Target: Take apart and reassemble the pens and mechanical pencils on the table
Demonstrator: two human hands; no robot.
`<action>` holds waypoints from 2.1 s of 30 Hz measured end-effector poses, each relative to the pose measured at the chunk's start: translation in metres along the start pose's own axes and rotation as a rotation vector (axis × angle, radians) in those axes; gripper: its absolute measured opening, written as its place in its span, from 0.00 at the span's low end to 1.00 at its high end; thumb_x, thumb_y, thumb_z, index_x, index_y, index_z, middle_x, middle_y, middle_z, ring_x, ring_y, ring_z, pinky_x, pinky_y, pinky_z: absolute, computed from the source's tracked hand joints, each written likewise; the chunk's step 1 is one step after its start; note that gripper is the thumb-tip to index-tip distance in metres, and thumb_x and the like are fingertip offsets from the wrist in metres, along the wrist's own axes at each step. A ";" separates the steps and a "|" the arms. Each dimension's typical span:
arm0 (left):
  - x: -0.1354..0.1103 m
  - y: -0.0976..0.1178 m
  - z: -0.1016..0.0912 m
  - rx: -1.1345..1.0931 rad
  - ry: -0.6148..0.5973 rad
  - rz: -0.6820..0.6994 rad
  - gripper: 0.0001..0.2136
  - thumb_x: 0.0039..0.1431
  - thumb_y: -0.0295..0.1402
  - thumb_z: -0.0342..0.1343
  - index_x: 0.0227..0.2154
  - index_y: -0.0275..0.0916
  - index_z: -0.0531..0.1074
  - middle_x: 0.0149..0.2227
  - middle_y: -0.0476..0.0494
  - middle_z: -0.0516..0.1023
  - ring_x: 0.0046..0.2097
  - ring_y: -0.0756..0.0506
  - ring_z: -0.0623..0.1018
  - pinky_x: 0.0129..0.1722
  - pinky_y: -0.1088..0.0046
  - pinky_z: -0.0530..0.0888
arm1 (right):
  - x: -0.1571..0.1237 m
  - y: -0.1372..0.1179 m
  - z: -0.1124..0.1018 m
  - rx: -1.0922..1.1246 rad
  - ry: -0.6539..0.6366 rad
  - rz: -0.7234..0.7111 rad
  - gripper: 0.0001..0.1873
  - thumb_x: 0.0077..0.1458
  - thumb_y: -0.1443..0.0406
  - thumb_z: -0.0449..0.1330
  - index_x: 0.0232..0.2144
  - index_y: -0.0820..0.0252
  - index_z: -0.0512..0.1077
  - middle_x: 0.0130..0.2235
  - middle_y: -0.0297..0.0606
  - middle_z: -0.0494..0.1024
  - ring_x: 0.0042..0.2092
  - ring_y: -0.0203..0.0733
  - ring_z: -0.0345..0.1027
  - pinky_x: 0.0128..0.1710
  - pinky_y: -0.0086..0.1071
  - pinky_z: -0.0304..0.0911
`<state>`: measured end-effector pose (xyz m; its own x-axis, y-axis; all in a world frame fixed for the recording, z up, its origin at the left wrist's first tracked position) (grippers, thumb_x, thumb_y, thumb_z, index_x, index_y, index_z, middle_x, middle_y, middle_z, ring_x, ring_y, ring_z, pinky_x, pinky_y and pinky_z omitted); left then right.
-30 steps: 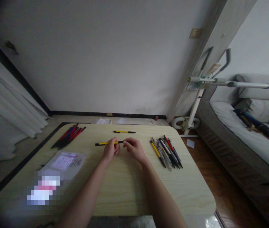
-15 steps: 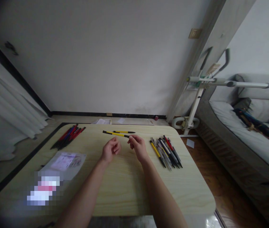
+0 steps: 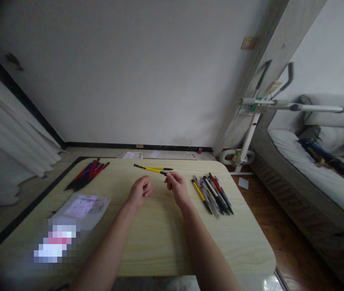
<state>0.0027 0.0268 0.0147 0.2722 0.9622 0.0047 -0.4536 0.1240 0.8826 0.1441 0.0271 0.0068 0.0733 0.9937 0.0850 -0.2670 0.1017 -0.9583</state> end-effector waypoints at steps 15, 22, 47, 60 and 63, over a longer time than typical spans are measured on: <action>0.005 -0.008 -0.007 0.206 0.117 0.042 0.12 0.51 0.38 0.47 0.18 0.39 0.56 0.13 0.57 0.56 0.14 0.56 0.57 0.13 0.79 0.52 | -0.004 -0.006 0.005 -0.176 -0.018 -0.030 0.14 0.46 0.55 0.56 0.26 0.62 0.69 0.22 0.33 0.68 0.19 0.29 0.53 0.17 0.25 0.48; 0.007 -0.005 -0.013 0.302 0.363 0.076 0.17 0.50 0.46 0.48 0.16 0.38 0.59 0.10 0.56 0.56 0.12 0.55 0.57 0.12 0.79 0.53 | -0.005 -0.003 0.009 -0.321 -0.064 -0.001 0.16 0.46 0.54 0.55 0.28 0.62 0.70 0.21 0.33 0.68 0.19 0.30 0.54 0.17 0.24 0.49; 0.005 -0.006 -0.012 0.338 0.374 0.091 0.18 0.50 0.45 0.47 0.13 0.39 0.56 0.08 0.56 0.54 0.11 0.55 0.56 0.12 0.78 0.53 | -0.006 -0.001 0.010 -0.443 -0.081 -0.062 0.22 0.49 0.51 0.51 0.20 0.63 0.70 0.20 0.35 0.69 0.20 0.32 0.57 0.19 0.25 0.51; 0.005 -0.007 -0.012 0.326 0.371 0.097 0.19 0.51 0.46 0.47 0.13 0.39 0.55 0.08 0.56 0.54 0.11 0.54 0.56 0.11 0.78 0.53 | -0.006 -0.002 0.010 -0.403 -0.071 -0.037 0.17 0.47 0.53 0.55 0.22 0.61 0.69 0.18 0.31 0.67 0.18 0.30 0.53 0.16 0.25 0.49; 0.005 -0.007 -0.012 0.320 0.377 0.100 0.19 0.51 0.46 0.47 0.13 0.39 0.55 0.08 0.56 0.54 0.11 0.54 0.57 0.11 0.78 0.53 | -0.006 -0.003 0.010 -0.390 -0.073 -0.046 0.16 0.46 0.53 0.55 0.24 0.61 0.69 0.20 0.32 0.68 0.19 0.30 0.55 0.17 0.25 0.50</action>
<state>-0.0032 0.0339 0.0028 -0.1113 0.9936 -0.0211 -0.1630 0.0027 0.9866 0.1345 0.0211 0.0115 0.0047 0.9906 0.1364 0.1211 0.1348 -0.9834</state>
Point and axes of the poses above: each hand's wrist, its own x-axis towards the middle knuckle, its own z-axis out of the palm, y = z × x, the point moved 3 cm from there along x, towards the middle knuckle
